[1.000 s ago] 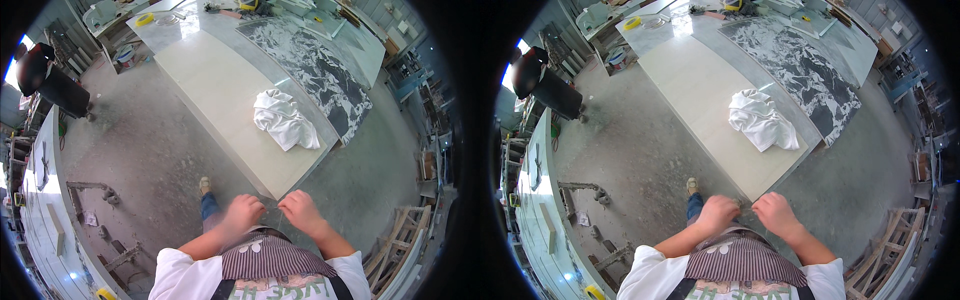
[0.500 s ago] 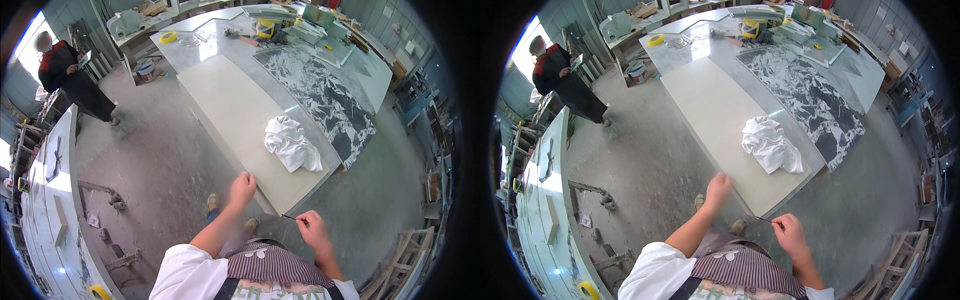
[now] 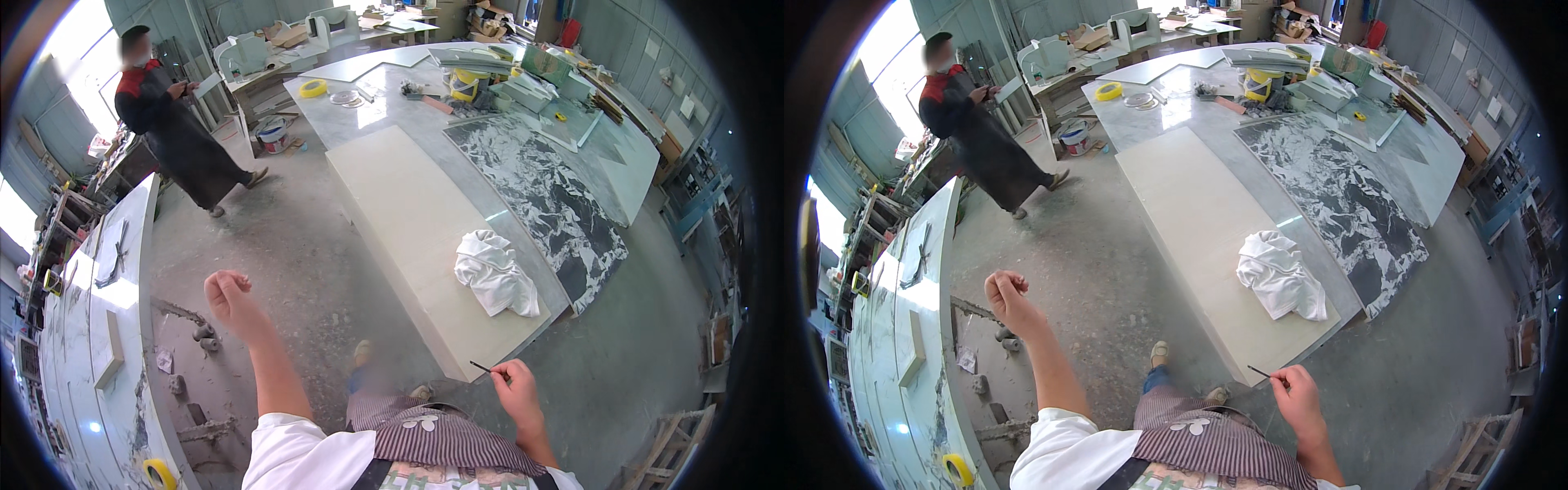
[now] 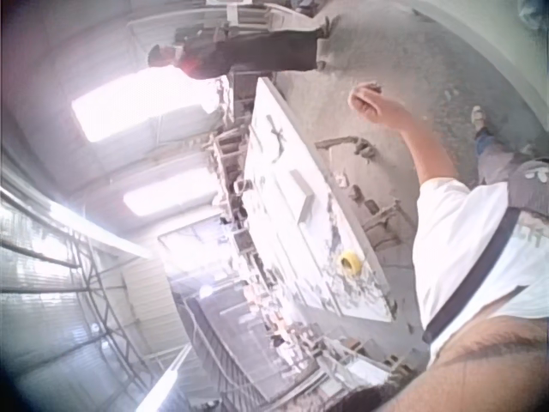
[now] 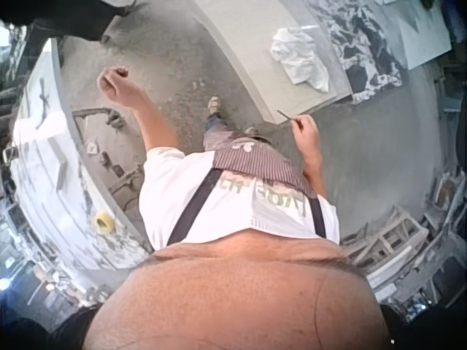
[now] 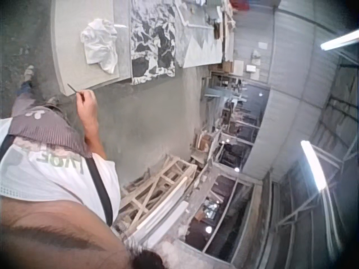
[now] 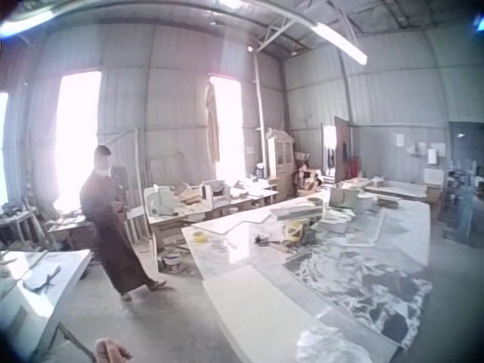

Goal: The person uses a small blade to peel off a thin protective film from the edges of large white panels in a workshop. The person moves between workstations and continues removing the film from multiple panel edges.

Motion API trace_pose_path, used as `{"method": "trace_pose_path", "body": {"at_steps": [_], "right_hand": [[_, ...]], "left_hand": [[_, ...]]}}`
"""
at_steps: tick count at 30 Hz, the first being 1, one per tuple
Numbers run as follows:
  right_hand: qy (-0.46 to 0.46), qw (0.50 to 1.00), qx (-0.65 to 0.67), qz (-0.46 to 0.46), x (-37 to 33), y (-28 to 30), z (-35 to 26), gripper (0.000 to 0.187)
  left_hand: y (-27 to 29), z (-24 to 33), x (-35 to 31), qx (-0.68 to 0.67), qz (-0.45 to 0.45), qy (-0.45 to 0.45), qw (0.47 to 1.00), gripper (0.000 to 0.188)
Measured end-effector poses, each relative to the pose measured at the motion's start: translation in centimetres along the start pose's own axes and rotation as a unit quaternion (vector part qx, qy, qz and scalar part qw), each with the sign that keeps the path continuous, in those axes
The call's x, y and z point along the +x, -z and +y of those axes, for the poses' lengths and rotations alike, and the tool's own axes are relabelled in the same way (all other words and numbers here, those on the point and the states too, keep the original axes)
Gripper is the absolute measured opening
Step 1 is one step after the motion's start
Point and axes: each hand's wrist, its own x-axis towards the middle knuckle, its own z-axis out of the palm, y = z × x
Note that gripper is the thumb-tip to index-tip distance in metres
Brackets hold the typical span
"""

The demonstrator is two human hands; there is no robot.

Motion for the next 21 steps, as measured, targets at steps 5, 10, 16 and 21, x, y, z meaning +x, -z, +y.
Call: {"method": "trace_pose_path", "body": {"at_steps": [5, 10, 16, 21], "right_hand": [[0.017, 1.0, -0.014, -0.009, 3.5, -2.4, -1.2, 0.008], [-0.052, 0.998, 0.015, 0.013, 7.4, -5.9, 0.2, 0.011], [-0.035, 0.995, -0.031, 0.091, 9.5, -8.7, 3.2, 0.01], [0.017, 0.985, -0.074, 0.154, 9.3, -9.3, 3.9, 0.008]], "left_hand": [[2.8, -11.0, -5.4, 0.032, -0.226, 0.213, 0.95, 0.016], [-5.2, -11.5, -17.9, 0.265, -0.485, 0.378, 0.742, 0.052], [-9.2, -12.3, -19.6, 0.35, -0.613, 0.311, 0.636, 0.065], [-9.4, -11.8, -17.2, 0.246, -0.539, 0.414, 0.69, 0.037]]}}
